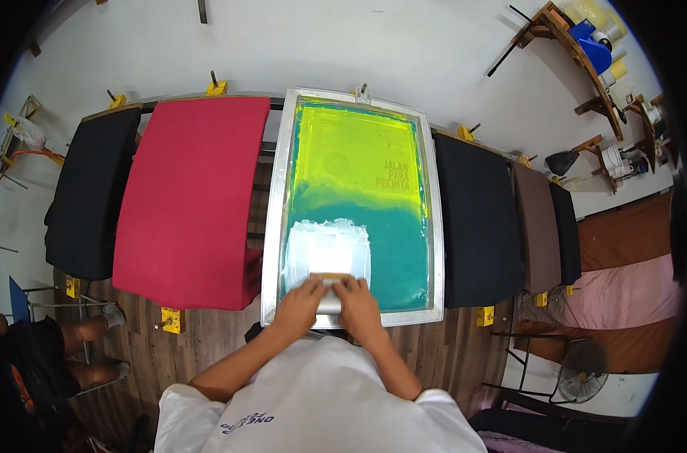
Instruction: Applying white ink to a screen printing frame using a squeegee.
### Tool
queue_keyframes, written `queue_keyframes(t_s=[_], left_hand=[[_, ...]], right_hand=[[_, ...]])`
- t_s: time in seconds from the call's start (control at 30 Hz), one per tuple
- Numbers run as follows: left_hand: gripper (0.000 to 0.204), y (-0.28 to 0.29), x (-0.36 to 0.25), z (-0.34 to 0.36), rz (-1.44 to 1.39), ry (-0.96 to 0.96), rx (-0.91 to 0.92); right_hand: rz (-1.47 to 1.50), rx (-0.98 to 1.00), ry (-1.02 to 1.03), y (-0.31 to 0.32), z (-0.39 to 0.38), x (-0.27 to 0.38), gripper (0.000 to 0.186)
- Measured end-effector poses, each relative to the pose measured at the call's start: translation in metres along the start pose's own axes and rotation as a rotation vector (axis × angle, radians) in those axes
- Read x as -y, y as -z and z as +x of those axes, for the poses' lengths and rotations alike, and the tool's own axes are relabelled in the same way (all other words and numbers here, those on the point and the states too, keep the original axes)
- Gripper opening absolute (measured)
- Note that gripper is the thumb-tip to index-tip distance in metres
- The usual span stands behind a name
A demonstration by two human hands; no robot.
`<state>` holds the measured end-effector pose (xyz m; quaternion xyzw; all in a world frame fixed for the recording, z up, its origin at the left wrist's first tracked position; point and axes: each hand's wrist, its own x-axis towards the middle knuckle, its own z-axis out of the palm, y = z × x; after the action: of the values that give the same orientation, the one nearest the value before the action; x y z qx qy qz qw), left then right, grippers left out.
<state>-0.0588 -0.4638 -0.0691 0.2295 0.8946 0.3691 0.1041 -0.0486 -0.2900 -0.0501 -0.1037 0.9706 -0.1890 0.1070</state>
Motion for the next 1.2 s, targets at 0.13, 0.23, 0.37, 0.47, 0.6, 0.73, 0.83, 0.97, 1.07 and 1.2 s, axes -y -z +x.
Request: queue_keyframes(t_s=[0.13, 0.23, 0.37, 0.47, 0.6, 0.73, 0.83, 0.97, 1.07, 1.2], left_hand=[[0.047, 0.014, -0.018, -0.012, -0.109, 0.094, 0.116], [0.046, 0.023, -0.008, 0.02, -0.107, 0.095, 0.078], [0.045, 0.028, 0.015, 0.079, -0.047, 0.056, -0.093], [0.045, 0.018, 0.034, 0.081, -0.044, 0.001, -0.1], [0.053, -0.007, 0.015, 0.023, -0.031, 0.038, -0.065], [0.051, -0.001, -0.014, -0.017, -0.068, 0.056, 0.066], [0.051, 0.023, -0.012, 0.005, -0.127, 0.079, 0.099], [0.038, 0.03, 0.017, 0.068, -0.047, 0.005, -0.137], [0.037, 0.036, 0.028, 0.1, -0.056, 0.084, 0.025], [0.051, 0.014, 0.019, 0.051, -0.052, 0.0, -0.021]], right_hand=[[0.054, 0.068, -0.013, 0.02, -0.015, 0.011, 0.052], [0.01, 0.133, -0.059, 0.039, 0.019, 0.008, 0.045], [-0.125, -0.021, -0.016, 0.036, 0.082, -0.016, 0.036], [-0.088, -0.018, -0.006, 0.031, 0.089, -0.016, 0.037], [-0.027, -0.067, 0.011, 0.003, 0.024, -0.006, 0.047], [0.02, 0.053, -0.049, 0.007, -0.021, 0.012, 0.051], [0.004, 0.145, -0.05, 0.035, 0.003, 0.013, 0.045], [-0.175, 0.024, -0.03, 0.045, 0.076, -0.002, 0.029], [-0.162, -0.001, -0.021, 0.036, 0.092, -0.014, 0.028], [-0.039, -0.064, -0.003, 0.013, 0.052, -0.012, 0.036]])
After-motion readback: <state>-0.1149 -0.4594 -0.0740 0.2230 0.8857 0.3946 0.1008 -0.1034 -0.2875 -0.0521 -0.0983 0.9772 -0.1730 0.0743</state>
